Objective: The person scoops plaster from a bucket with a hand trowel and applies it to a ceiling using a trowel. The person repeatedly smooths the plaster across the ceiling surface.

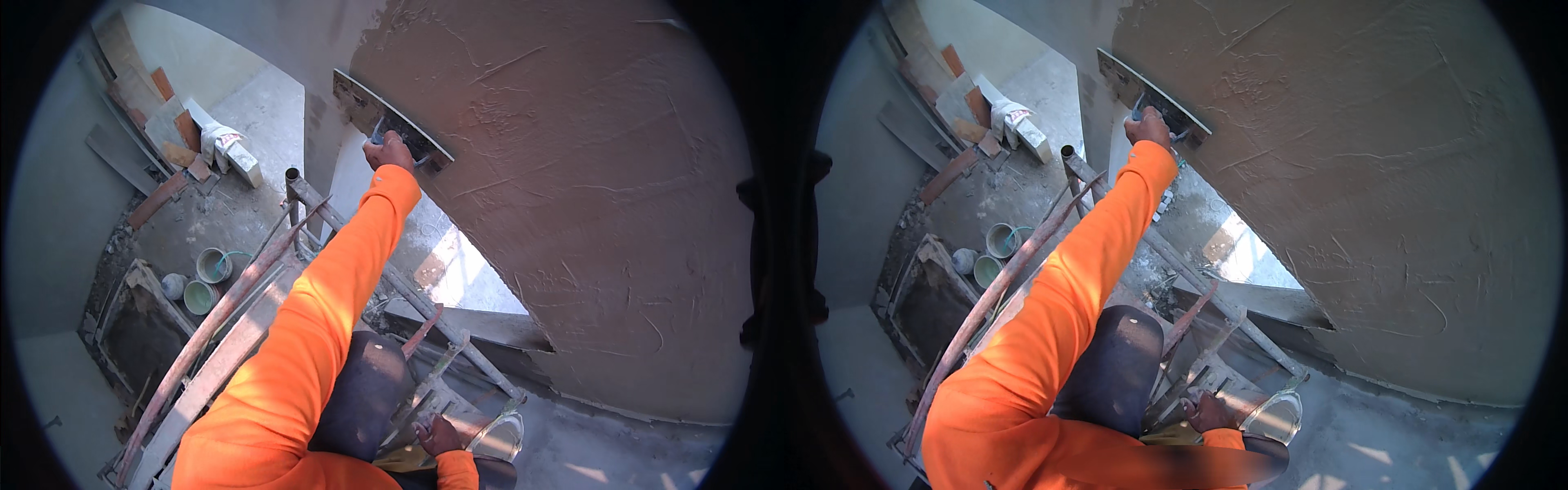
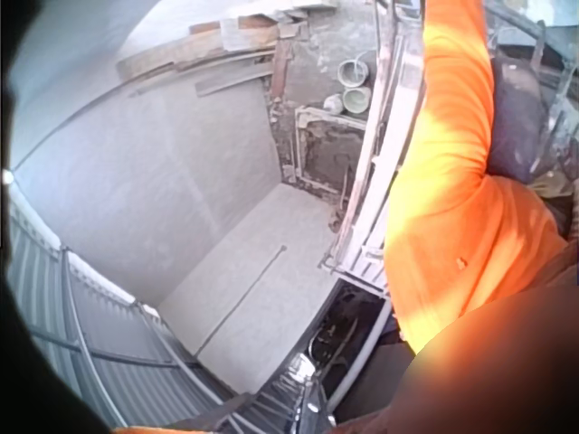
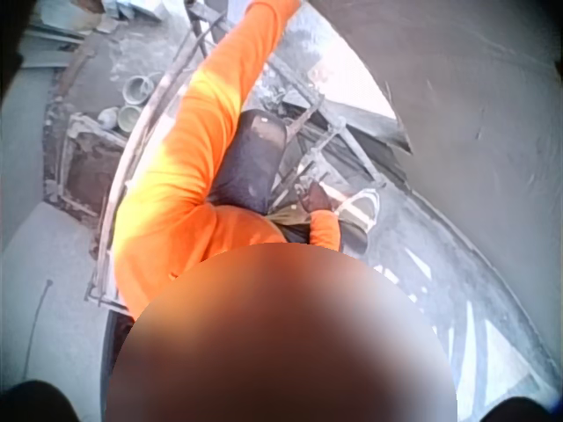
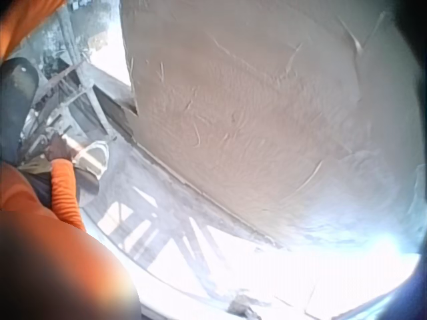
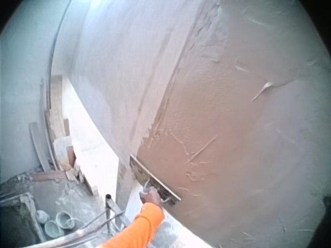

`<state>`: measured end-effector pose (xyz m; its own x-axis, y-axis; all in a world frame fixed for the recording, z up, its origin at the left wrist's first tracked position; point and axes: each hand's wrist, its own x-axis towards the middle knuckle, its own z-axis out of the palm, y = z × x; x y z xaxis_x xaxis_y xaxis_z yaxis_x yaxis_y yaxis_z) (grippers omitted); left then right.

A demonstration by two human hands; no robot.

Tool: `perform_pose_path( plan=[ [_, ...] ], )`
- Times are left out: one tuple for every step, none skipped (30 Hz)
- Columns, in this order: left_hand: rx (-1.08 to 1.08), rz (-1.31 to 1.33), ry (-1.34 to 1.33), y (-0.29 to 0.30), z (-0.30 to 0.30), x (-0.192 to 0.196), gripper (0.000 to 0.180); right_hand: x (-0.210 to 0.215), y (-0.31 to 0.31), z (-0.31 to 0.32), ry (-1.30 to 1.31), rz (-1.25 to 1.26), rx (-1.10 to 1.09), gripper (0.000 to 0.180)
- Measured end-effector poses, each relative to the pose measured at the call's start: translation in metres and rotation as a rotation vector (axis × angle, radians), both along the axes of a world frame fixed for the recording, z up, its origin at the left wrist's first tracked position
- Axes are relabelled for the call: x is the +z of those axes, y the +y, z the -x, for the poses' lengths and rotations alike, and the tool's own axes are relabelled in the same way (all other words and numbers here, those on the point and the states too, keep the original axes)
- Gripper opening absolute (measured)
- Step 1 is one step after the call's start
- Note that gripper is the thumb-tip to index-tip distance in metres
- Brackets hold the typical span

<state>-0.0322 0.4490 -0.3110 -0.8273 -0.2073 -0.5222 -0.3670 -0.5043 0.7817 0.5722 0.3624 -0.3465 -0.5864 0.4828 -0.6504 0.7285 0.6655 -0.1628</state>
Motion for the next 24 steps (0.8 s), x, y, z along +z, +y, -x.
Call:
perform_pose_path(
  plan=[
    [0.020,0.013,0.011,0.000,-0.001,0.008,0.070,0.000,0.000,0.002,-0.005,0.020,-0.005,0.055],
    [0.020,0.020,0.005,-0.001,-0.002,0.017,0.070,0.001,0.001,0.003,-0.011,0.041,-0.007,0.056],
    [0.005,0.021,-0.011,-0.001,-0.002,0.027,0.070,0.002,0.001,0.005,-0.043,0.050,-0.008,0.057],
    [-0.012,0.022,0.053,-0.003,-0.003,0.038,0.069,0.004,0.001,0.008,-0.046,0.069,-0.008,0.057],
    [-0.042,0.016,0.103,-0.006,-0.003,0.050,0.068,0.006,0.001,0.010,-0.080,0.075,-0.006,0.057],
    [-0.093,0.001,0.128,-0.009,-0.005,0.063,0.067,0.009,0.001,0.013,-0.103,0.078,-0.005,0.058],
    [-0.083,0.011,0.160,-0.011,-0.006,0.078,0.065,0.012,0.000,0.016,-0.101,0.086,-0.014,0.058],
    [-0.093,0.012,0.166,-0.012,-0.007,0.095,0.062,0.015,-0.001,0.020,-0.088,0.092,-0.023,0.058],
    [-0.093,0.019,0.182,-0.014,-0.008,0.112,0.060,0.019,-0.002,0.023,-0.089,0.100,-0.035,0.057],
    [-0.103,-0.008,0.173,-0.016,-0.008,0.131,0.060,0.021,-0.003,0.026,-0.074,0.101,-0.022,0.058],
    [-0.103,-0.030,0.176,-0.017,-0.007,0.150,0.060,0.023,-0.003,0.030,-0.070,0.103,-0.012,0.058],
    [-0.105,-0.051,0.175,-0.019,-0.008,0.166,0.059,0.024,-0.004,0.033,-0.085,0.104,-0.005,0.059],
    [-0.111,0.014,0.166,-0.020,-0.007,0.183,0.057,0.025,-0.004,0.035,-0.097,0.117,-0.003,0.059],
    [-0.113,-0.019,0.213,-0.020,-0.010,0.196,0.054,0.024,-0.003,0.036,-0.126,0.127,-0.003,0.060],
    [-0.116,-0.053,0.260,-0.020,-0.011,0.210,0.051,0.022,-0.003,0.037,-0.110,0.133,0.010,0.060],
    [-0.125,-0.095,0.302,-0.018,-0.013,0.224,0.048,0.020,-0.002,0.037,-0.125,0.122,0.028,0.059],
    [-0.134,-0.112,0.295,-0.018,-0.014,0.240,0.046,0.017,-0.002,0.037,-0.095,0.109,0.059,0.059],
    [-0.150,-0.138,0.279,-0.018,-0.014,0.254,0.045,0.015,-0.002,0.035,-0.115,0.106,0.091,0.058],
    [-0.149,-0.103,0.292,-0.018,-0.016,0.269,0.042,0.012,-0.002,0.033,-0.073,0.092,0.083,0.057],
    [-0.155,-0.114,0.324,-0.019,-0.019,0.285,0.041,0.010,-0.002,0.032,-0.074,0.085,0.076,0.057],
    [-0.155,-0.159,0.394,-0.019,-0.025,0.301,0.041,0.009,-0.002,0.030,-0.075,0.067,0.072,0.056],
    [-0.180,-0.187,0.451,-0.019,-0.030,0.319,0.041,0.009,-0.002,0.029,-0.064,0.067,0.057,0.054],
    [-0.206,-0.215,0.506,-0.019,-0.037,0.337,0.041,0.011,-0.002,0.029,-0.053,0.055,0.046,0.053],
    [-0.228,-0.242,0.558,-0.019,-0.046,0.354,0.041,0.014,-0.001,0.030,-0.048,0.043,0.038,0.051]
  ],
)
